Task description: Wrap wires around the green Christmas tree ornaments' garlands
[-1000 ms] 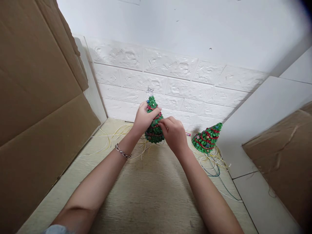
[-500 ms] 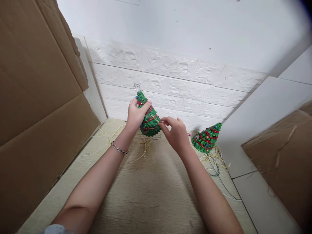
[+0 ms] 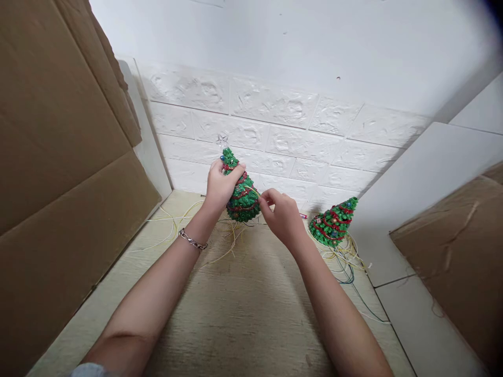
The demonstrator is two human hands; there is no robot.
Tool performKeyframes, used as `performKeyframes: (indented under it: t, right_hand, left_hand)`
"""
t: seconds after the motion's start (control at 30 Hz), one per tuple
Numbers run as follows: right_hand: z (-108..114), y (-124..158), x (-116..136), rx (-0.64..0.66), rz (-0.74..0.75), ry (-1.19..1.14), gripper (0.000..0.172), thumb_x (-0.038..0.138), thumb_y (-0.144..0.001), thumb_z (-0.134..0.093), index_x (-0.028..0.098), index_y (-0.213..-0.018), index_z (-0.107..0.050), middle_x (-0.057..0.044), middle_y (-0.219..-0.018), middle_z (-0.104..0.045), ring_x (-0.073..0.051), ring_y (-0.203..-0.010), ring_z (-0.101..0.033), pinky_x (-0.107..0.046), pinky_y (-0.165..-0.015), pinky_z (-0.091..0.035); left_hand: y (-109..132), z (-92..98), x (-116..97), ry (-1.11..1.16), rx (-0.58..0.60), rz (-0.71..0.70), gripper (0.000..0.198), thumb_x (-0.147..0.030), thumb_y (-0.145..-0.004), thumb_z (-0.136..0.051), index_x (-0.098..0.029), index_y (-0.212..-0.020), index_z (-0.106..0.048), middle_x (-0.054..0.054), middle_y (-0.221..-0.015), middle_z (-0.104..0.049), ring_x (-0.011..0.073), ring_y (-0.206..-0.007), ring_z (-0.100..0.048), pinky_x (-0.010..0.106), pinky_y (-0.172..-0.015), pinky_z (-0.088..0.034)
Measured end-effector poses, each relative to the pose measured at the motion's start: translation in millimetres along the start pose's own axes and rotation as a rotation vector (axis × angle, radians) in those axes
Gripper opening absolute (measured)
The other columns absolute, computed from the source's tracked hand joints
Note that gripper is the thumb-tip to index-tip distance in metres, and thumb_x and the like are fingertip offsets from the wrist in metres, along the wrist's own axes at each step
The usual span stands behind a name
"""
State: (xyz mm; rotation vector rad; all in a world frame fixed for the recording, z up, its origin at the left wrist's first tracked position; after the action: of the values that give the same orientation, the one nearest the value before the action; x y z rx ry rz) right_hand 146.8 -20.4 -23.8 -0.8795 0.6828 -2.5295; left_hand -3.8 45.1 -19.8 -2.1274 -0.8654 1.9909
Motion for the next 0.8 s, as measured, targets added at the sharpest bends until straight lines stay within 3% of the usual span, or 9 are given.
performKeyframes:
  t: [0.13,0.33,0.63,0.8]
  right_hand:
    - [2,-1,-1,-0.082,-0.018,-0.017,0.014,0.023,-0.09,-0.043,0.02,-0.084,-0.055,0.001,-0.063,-0.057,-0.012,-0.053,-0.045,-0.026,-0.058,-0.032]
    - [5,-1,0,-0.201,0.098,0.212,0.019,0.023,-0.091,-0.043,0.019,-0.083,-0.06,-0.005,-0.079,-0.061,-0.016,-0.071,-0.052,-0.03,-0.07,-0.036]
    - [-6,0,0,-0.059,0.116,0.314,0.022,0.023,-0.093,-0.044,0.02,-0.086,-0.064,-0.005,-0.086,-0.065,-0.018,-0.084,-0.059,-0.046,-0.096,-0.034]
    - [-9,0,-4,-0.016,0.12,0.262,0.016,0.028,-0.092,-0.049,0.02,-0.098,-0.061,-0.006,-0.098,-0.067,-0.021,-0.094,-0.06,-0.056,-0.102,-0.028]
  left_hand:
    - [2,-2.9,0,-0.081,0.035,-0.064,0.018,-0.03,-0.067,-0.07,-0.018,-0.076,-0.059,0.004,-0.087,-0.057,0.0176,-0.084,-0.056,0.032,-0.077,-0.05]
    - [8,-6.5,-4,-0.239,0.062,-0.114,0.014,-0.029,-0.069,-0.068,-0.02,-0.075,-0.059,0.005,-0.093,-0.056,0.0199,-0.09,-0.055,0.038,-0.089,-0.046]
    - [18,-14.0,-11,-0.326,0.121,-0.133,0.015,-0.028,-0.069,-0.067,-0.019,-0.076,-0.056,0.008,-0.098,-0.056,0.0227,-0.096,-0.055,0.041,-0.094,-0.043]
    - [15,-12.6,-7,-0.227,0.12,-0.092,0.017,-0.029,-0.069,-0.068,-0.019,-0.075,-0.056,0.005,-0.089,-0.058,0.0192,-0.086,-0.056,0.037,-0.082,-0.049]
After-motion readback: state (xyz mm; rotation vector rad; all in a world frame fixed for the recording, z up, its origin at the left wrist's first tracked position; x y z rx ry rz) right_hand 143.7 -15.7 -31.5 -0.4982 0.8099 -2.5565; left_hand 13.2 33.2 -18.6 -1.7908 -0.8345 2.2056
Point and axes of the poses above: each hand's wrist, its own y-axis away from the middle knuckle, its own z-axis out of the back of the hand, x = y × z, the point moved 2 cm from there along -y, towards the middle knuckle
